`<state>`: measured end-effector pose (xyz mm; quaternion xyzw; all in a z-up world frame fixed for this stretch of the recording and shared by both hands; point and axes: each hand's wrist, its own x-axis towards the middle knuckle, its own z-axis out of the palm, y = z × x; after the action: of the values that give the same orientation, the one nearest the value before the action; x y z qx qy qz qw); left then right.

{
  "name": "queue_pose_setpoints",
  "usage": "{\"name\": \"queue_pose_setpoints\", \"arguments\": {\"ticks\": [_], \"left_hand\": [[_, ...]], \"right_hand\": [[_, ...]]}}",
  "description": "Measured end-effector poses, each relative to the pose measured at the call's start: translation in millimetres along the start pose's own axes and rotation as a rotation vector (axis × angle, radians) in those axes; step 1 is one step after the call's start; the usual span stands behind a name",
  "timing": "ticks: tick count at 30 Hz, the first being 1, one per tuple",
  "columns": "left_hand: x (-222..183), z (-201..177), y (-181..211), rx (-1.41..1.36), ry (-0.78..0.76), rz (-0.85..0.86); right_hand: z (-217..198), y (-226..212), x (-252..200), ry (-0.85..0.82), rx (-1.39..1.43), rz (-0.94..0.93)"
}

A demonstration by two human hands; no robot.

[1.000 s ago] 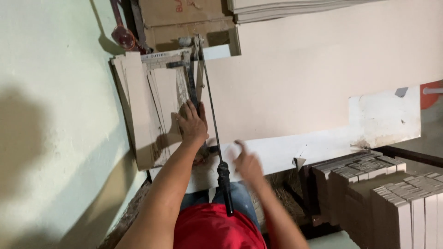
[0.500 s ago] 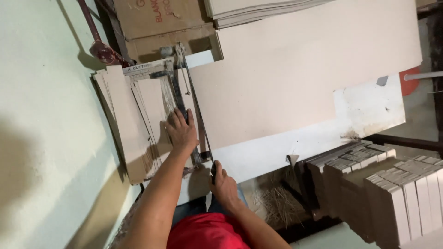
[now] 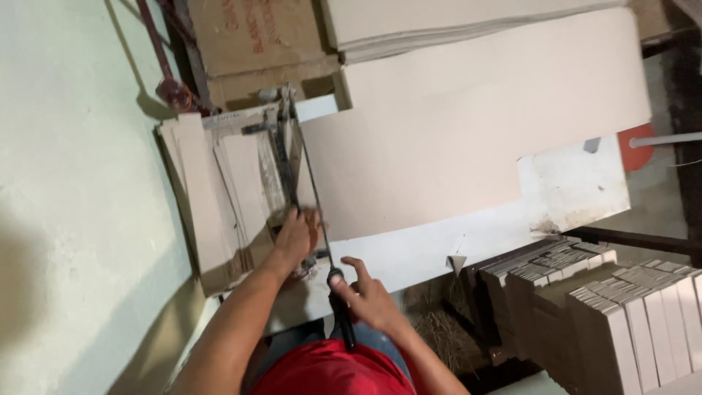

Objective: Using a manual paper cutter to cut thin strips from larger sheets of material.

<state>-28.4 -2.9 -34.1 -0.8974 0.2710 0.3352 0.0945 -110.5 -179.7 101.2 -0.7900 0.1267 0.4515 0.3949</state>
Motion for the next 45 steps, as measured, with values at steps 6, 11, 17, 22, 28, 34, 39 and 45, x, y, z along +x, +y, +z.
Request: {"name": "queue_pose_setpoints", "arguments": {"ticks": [6,11,17,22,28,34,39,45], "left_hand": [[-12,75,-17,-0.014,0.363,0.461],[-55,98,-73,0.033,0.204,0.375],[-58,49,-84,-0.018,0.239,0.125],[-44,-24,-63,-0.365,0.19,-0.11],[8,-47,-33,-0.382,-0.135,-0.391],[31,-32,-30,-0.285,-0.237,-0.433],[32,-21,-29,-0.304,-0.201,-0.433],[24,-26,-29,-0.378,-0.115,-0.417]], "right_hand": [[-23,125,135,0.446,0.973,0.2],[-52,147,152,0.416,1.261,0.15],[-22,181,129,0.342,1.244,0.138],[-17,117,134,0.288,1.165,0.173],[-24,112,145,0.222,0.758,0.247],[12,-6,27,0.103,-0.274,0.031],[93,49,45,0.168,-0.509,-0.031],[112,111,91,0.387,-0.533,-0.276]]}}
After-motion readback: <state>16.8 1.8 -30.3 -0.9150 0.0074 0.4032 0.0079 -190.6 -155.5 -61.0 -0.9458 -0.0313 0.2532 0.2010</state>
